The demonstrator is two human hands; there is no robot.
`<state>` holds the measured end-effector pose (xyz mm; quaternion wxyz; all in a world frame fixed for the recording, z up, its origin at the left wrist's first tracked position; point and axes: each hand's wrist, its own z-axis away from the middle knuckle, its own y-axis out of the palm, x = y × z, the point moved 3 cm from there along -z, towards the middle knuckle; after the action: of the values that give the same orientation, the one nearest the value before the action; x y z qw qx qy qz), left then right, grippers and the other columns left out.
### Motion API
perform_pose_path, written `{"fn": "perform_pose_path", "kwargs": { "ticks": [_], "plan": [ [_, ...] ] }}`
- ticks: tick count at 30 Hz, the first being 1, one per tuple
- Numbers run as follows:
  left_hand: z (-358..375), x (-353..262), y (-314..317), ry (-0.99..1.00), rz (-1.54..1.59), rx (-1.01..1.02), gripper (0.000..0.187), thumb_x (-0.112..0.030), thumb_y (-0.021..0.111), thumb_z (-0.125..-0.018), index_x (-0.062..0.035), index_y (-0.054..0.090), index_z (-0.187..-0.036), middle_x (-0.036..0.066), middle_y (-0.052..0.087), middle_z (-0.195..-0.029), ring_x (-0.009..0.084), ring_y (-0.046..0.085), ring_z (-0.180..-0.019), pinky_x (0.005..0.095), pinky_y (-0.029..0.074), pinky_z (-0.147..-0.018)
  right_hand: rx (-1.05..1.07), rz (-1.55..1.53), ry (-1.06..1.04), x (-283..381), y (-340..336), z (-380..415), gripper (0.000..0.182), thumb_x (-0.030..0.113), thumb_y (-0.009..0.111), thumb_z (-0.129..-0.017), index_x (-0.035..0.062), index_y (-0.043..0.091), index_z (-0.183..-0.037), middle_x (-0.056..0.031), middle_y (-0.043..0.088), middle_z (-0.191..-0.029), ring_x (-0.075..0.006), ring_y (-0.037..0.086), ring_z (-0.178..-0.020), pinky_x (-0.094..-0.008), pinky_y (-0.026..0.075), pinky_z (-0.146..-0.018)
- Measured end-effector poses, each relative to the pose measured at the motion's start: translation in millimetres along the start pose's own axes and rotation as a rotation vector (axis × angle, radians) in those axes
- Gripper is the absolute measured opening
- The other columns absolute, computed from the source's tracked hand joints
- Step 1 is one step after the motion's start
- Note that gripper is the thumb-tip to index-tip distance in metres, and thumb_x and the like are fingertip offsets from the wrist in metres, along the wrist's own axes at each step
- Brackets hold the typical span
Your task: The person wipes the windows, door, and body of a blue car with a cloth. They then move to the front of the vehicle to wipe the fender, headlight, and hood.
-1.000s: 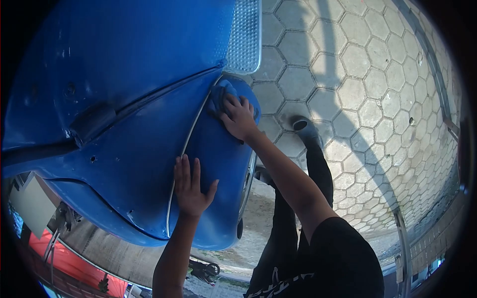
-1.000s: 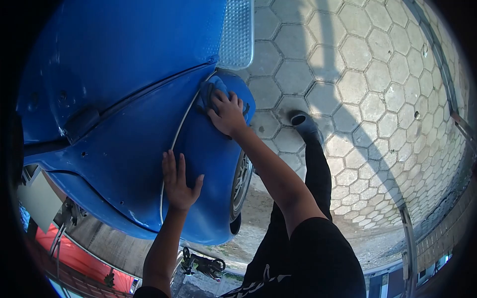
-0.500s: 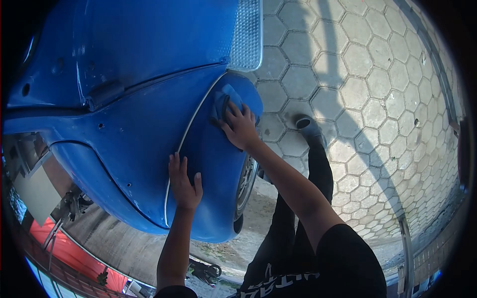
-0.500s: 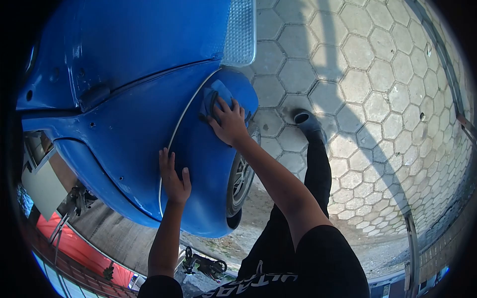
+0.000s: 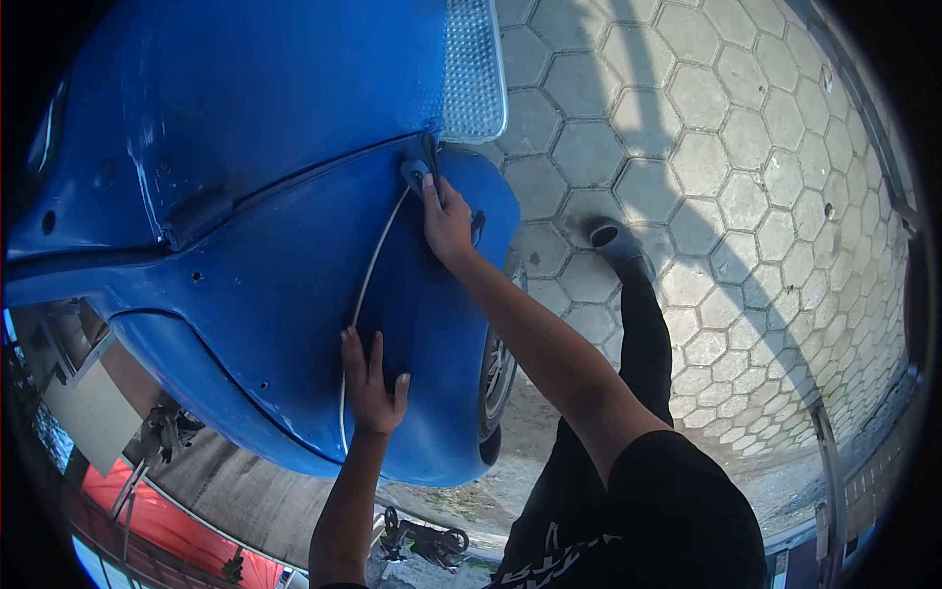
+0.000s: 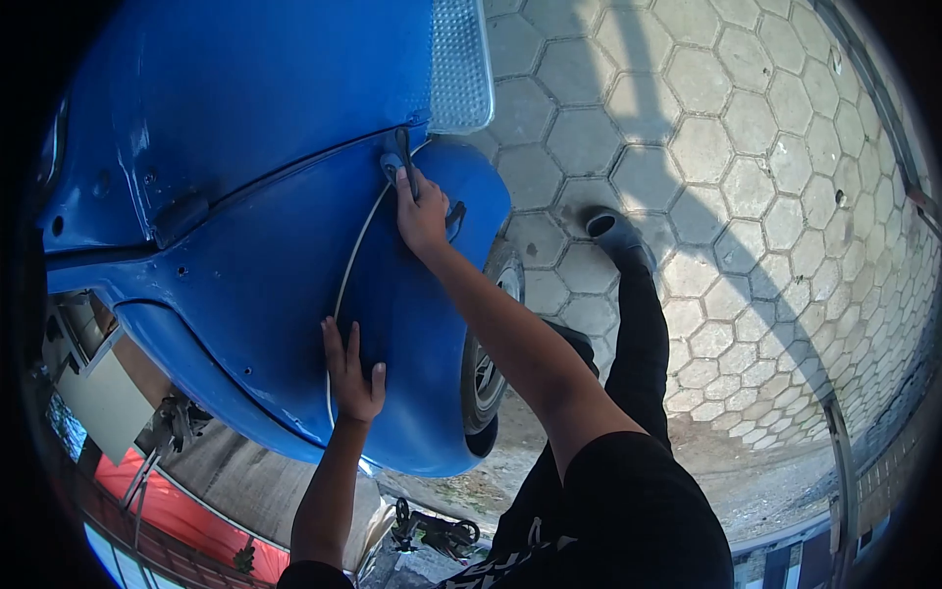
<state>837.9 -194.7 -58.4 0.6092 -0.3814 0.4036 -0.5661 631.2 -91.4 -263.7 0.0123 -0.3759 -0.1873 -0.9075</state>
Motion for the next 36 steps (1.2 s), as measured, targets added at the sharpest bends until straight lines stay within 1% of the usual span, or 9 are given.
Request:
{"fn": "perform_pose_path", "kwargs": {
  "ticks": [2, 4, 10, 15, 19, 24, 31, 35, 36],
  "plan": [
    [0, 0, 1, -0.043, 0.061, -0.018, 0.080, -0.051, 0.047, -0.107, 0.0021, 0.032, -0.165, 0.036, 0.020, -0.170, 0.0562, 0.019, -0.159, 0.0642, 0.026, -0.126, -0.050, -0.469, 0.091, 16, 35, -14, 0.073, 0.059, 0.037, -0.113, 0.0079, 0.038, -0.165, -0.0251, 0.039, -0.167, -0.0387, 0.028, -0.158, -0.0462, 0.022, -0.128],
    [4, 1, 2, -0.056, 0.081, -0.050, 0.081, -0.052, 0.046, -0.108, 0.0021, 0.029, -0.166, 0.037, 0.018, -0.170, 0.0567, 0.018, -0.159, 0.0645, 0.026, -0.126, -0.052, -0.164, 0.115, 13, 64, -39, 0.087, 0.065, 0.024, -0.112, 0.0075, -0.003, -0.171, -0.0258, 0.010, -0.177, -0.0413, 0.003, -0.165, -0.0494, 0.010, -0.133],
    [14, 7, 6, -0.029, 0.050, -0.100, 0.085, -0.053, 0.045, -0.108, 0.0018, 0.019, -0.168, 0.038, 0.013, -0.171, 0.0580, 0.016, -0.158, 0.0650, 0.025, -0.126, -0.084, -0.174, -0.014, 26, 110, 40, 0.080, 0.055, 0.031, -0.114, 0.0070, 0.003, -0.171, -0.0262, 0.011, -0.176, -0.0422, -0.001, -0.164, -0.0497, 0.004, -0.133],
    [13, 5, 6, -0.042, 0.051, -0.136, 0.086, -0.052, 0.045, -0.108, 0.0019, 0.017, -0.169, 0.039, 0.011, -0.171, 0.0580, 0.015, -0.159, 0.0650, 0.023, -0.126, -0.187, -0.198, -0.004, 17, 81, -38, 0.082, 0.052, 0.036, -0.114, 0.0052, 0.000, -0.171, -0.0276, 0.012, -0.175, -0.0467, 0.003, -0.163, -0.0519, 0.008, -0.132],
    [10, 6, 4, -0.027, 0.032, -0.122, 0.087, -0.052, 0.045, -0.108, 0.0036, 0.017, -0.168, 0.040, 0.011, -0.170, 0.0579, 0.015, -0.159, 0.0648, 0.023, -0.126, -0.248, -0.303, -0.033, -5, 76, -81, 0.083, 0.055, 0.029, -0.114, -0.0093, 0.016, -0.165, -0.0328, 0.013, -0.173, -0.0453, 0.007, -0.163, -0.0470, 0.009, -0.133],
    [18, 7, 6, -0.017, 0.047, -0.178, 0.087, -0.052, 0.044, -0.109, 0.0051, 0.015, -0.168, 0.040, 0.012, -0.170, 0.0578, 0.015, -0.159, 0.0647, 0.023, -0.127, -0.006, -0.105, -0.311, 10, 119, 67, 0.082, 0.045, 0.036, -0.115, -0.0045, -0.002, -0.168, -0.0285, -0.006, -0.176, -0.0470, -0.014, -0.162, -0.0569, 0.000, -0.130],
    [16, 7, 4, -0.021, 0.001, -0.213, 0.088, -0.053, 0.043, -0.109, 0.0056, 0.015, -0.168, 0.039, 0.013, -0.171, 0.0577, 0.015, -0.159, 0.0649, 0.024, -0.126, -0.098, -0.272, -0.175, 12, 69, -58, 0.069, 0.038, 0.038, -0.115, -0.0073, 0.019, -0.164, -0.0317, 0.009, -0.174, -0.0454, -0.003, -0.163, -0.0496, 0.007, -0.132],
    [23, 8, 9, -0.001, -0.047, -0.287, 0.090, -0.056, 0.042, -0.108, 0.0059, 0.016, -0.168, 0.038, 0.013, -0.171, 0.0567, 0.014, -0.159, 0.0642, 0.020, -0.128, -0.021, -0.164, -0.156, 15, 103, 29, 0.074, 0.036, 0.035, -0.116, -0.0121, 0.007, -0.164, -0.0345, -0.012, -0.173, -0.0450, -0.010, -0.163, -0.0489, 0.005, -0.132],
    [30, 9, 10, 0.006, -0.064, -0.314, 0.090, -0.057, 0.042, -0.108, 0.0060, 0.016, -0.168, 0.038, 0.013, -0.171, 0.0565, 0.014, -0.159, 0.0639, 0.019, -0.128, 0.079, -0.078, -0.319, 11, 113, 60, 0.077, 0.038, 0.037, -0.115, -0.0083, 0.004, -0.166, -0.0318, -0.016, -0.173, -0.0491, -0.015, -0.161, -0.0554, 0.002, -0.131]
  ]
}}
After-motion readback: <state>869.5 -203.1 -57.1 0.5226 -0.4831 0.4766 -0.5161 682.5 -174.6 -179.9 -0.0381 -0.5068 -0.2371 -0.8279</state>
